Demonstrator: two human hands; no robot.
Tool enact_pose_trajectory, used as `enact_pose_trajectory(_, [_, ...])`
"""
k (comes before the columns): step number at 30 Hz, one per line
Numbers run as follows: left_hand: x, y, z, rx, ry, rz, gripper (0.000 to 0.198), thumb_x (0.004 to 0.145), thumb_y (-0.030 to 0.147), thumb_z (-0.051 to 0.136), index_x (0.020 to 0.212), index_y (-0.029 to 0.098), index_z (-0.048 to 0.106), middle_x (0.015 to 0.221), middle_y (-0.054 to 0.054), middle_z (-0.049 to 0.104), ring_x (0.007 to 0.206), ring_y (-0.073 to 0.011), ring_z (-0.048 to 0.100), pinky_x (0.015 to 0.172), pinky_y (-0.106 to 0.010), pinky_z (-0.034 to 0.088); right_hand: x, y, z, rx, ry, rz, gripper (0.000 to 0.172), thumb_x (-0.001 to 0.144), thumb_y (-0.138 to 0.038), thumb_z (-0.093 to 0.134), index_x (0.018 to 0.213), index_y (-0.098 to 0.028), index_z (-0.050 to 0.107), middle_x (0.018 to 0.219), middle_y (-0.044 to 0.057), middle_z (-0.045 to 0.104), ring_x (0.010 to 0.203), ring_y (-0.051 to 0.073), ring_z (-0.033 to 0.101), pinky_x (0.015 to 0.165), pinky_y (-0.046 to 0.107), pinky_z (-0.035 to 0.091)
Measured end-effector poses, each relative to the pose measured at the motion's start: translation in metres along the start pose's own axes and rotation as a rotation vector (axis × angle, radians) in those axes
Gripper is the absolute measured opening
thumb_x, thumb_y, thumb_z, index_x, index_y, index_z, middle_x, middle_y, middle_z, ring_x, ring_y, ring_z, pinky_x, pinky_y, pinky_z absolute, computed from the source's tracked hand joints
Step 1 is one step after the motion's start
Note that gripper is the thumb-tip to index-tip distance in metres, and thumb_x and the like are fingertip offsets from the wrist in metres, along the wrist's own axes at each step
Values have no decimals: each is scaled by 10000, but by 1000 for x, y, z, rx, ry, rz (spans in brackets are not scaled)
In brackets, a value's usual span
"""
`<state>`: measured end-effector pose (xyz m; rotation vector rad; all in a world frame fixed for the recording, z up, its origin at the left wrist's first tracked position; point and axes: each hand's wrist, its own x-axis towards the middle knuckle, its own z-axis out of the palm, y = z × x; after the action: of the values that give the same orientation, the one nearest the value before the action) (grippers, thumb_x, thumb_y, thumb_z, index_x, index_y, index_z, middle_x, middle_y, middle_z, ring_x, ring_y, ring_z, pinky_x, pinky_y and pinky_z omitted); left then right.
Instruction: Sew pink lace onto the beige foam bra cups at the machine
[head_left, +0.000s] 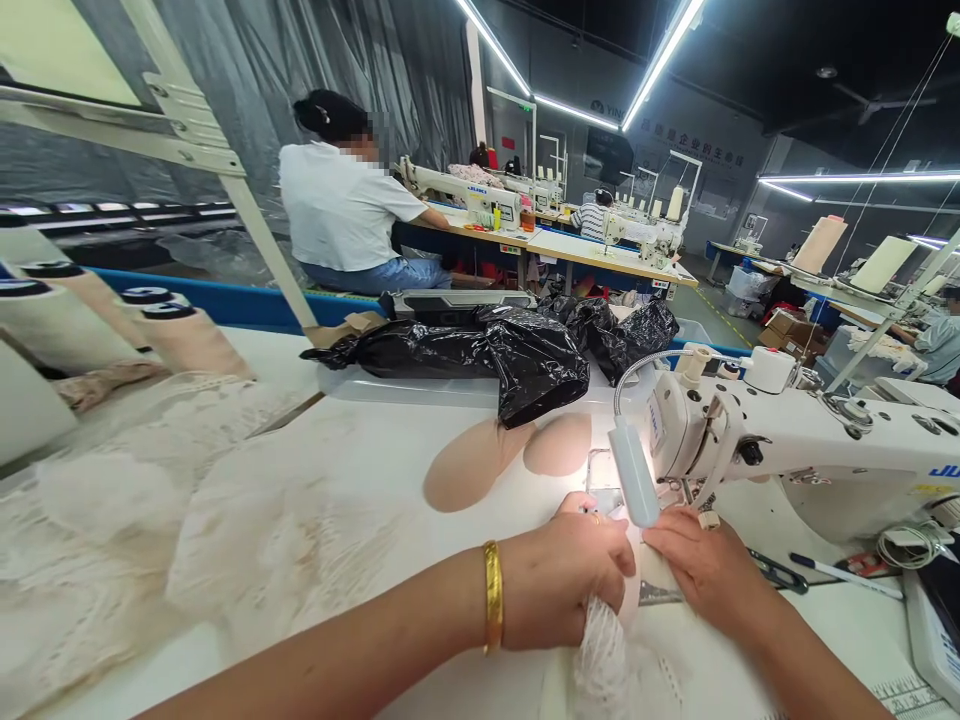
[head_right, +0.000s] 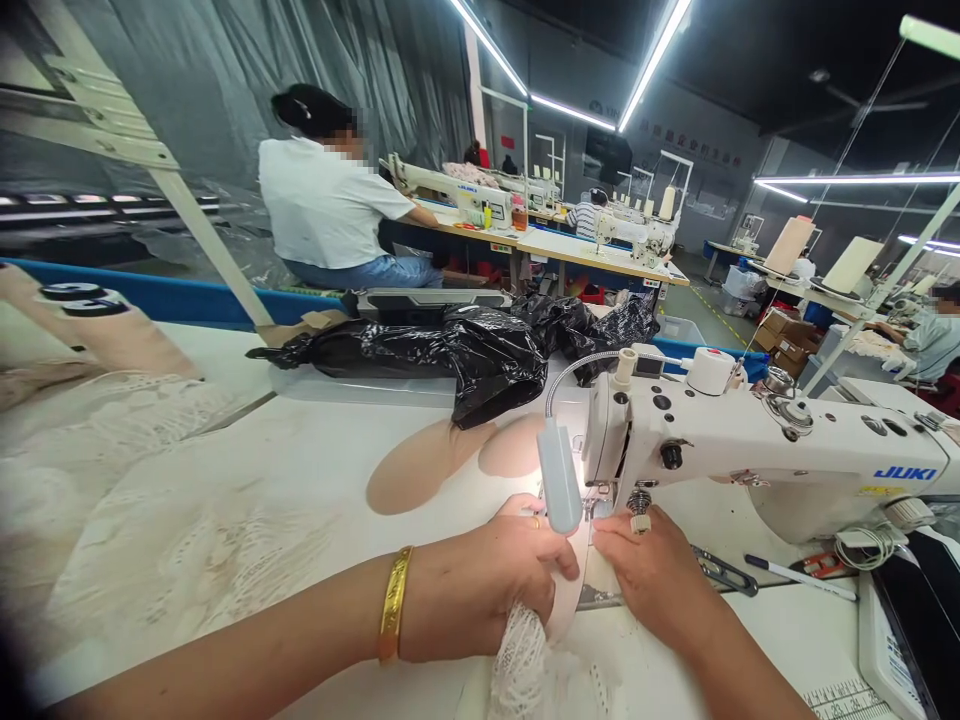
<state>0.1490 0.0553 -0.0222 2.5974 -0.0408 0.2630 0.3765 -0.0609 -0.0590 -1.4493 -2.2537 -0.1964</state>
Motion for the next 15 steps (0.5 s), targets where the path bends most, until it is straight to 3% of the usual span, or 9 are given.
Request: enact_pose_trajectory(15, [6, -9, -5, 58, 67, 6, 203, 728, 93, 693, 794, 259, 789, 1083, -37, 768, 985, -257, 671, 1012, -413, 350, -3, 0, -2, 4, 8, 42, 413, 934, -29, 495, 1191, -292, 683, 1064, 37, 777, 936, 227, 697, 885, 365, 547])
